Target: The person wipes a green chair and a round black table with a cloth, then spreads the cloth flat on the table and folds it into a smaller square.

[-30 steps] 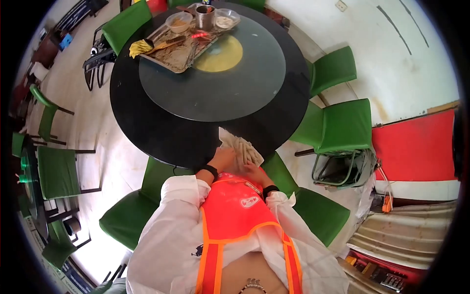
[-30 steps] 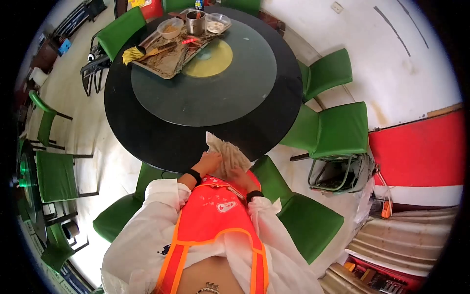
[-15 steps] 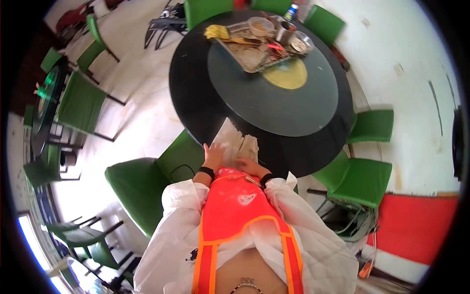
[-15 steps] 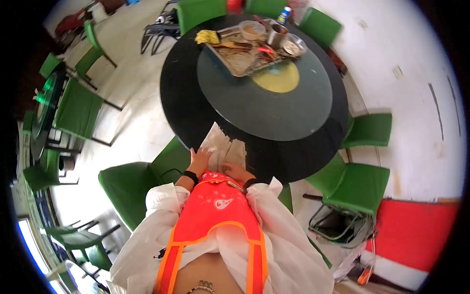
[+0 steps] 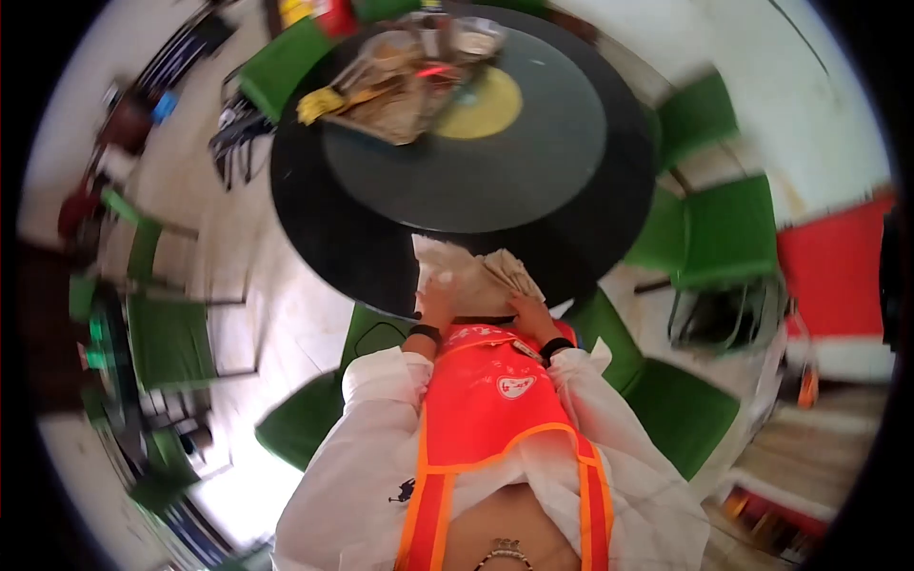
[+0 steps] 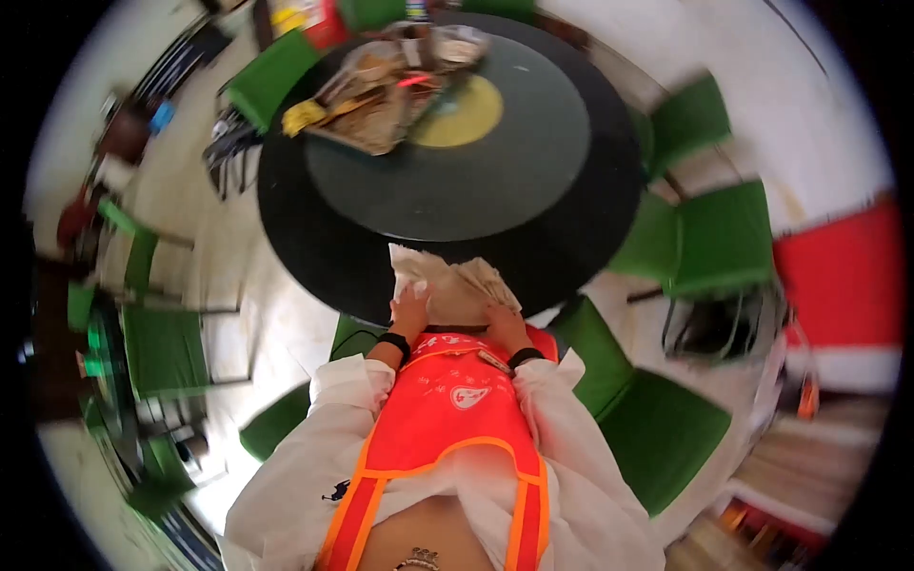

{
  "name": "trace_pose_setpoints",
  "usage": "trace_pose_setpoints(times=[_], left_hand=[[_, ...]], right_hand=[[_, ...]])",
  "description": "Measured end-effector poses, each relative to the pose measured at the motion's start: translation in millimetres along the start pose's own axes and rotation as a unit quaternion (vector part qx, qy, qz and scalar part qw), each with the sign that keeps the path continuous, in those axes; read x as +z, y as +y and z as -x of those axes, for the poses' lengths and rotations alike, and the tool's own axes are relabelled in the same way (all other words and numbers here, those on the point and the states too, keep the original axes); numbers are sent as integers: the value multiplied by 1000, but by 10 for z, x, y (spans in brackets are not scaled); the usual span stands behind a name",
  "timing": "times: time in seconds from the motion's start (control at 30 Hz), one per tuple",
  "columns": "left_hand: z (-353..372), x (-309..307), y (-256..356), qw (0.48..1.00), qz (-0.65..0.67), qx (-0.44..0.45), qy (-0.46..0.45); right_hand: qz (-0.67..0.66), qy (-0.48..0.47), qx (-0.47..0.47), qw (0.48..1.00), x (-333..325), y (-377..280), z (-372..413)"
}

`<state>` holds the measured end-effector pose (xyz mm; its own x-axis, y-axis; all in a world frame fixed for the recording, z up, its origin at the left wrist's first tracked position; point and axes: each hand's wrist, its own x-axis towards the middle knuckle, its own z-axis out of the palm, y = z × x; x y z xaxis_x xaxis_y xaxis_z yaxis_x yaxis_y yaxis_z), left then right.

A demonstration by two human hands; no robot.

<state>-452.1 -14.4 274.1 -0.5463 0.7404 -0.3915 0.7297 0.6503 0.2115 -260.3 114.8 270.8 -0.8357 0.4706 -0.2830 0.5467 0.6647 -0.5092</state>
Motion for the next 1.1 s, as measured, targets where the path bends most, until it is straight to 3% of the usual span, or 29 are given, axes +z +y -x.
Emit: trace_pose_setpoints(times=[0.07, 0.1, 0.17, 0.2, 0.3, 0.37, 0.47, 0.6, 0.7, 0.77, 0.83, 0.87, 0.97, 1.03, 1.1], left_hand=[[-176, 101, 253, 990, -45, 136, 9], [-269, 322, 314, 980, -63, 180, 60], [-219, 110, 619, 971, -77, 224, 3], [-208, 11, 734, 967, -83, 235, -46], [-151, 80, 768, 945, -105, 309, -18], [-105, 99, 711, 944, -81, 320, -3], [-62, 41, 624, 958, -99, 269, -21], [-31, -45, 464, 972, -98, 206, -63], [-51, 13, 348, 976, -86, 198, -36], [-77, 32, 349, 977, -74, 199, -22], [-110, -27, 438, 975, -35, 193, 103], [-131, -33, 469, 975, -34, 193, 103], [-300, 39, 534, 955, -77, 255, 134], [-386, 133, 631, 921, -130, 368, -14], [-406, 167, 791, 914, -120, 388, 6]], right_hand=[[-7, 86, 34, 996, 154, 161, 213], [4, 60, 58, 997, 75, 121, 259], [-14, 1, 122, 992, -145, -2, 323], [-26, 15, 140, 990, -118, 43, 320], [-28, -12, 231, 972, 59, 138, 350], [-43, 148, 164, 974, 82, 83, 453], [39, 210, 124, 969, 250, 165, 371], [71, 159, 169, 970, 242, 134, 250], [-3, 154, 193, 969, -26, -50, 277], [20, 130, 199, 971, -30, -17, 232], [46, 105, 207, 972, 50, 96, 193], [62, 122, 205, 969, 117, 163, 181], [68, 140, 211, 965, 6, 232, 223], [58, 140, 221, 963, 31, 336, 246], [80, 201, 227, 950, 81, 469, 236]])
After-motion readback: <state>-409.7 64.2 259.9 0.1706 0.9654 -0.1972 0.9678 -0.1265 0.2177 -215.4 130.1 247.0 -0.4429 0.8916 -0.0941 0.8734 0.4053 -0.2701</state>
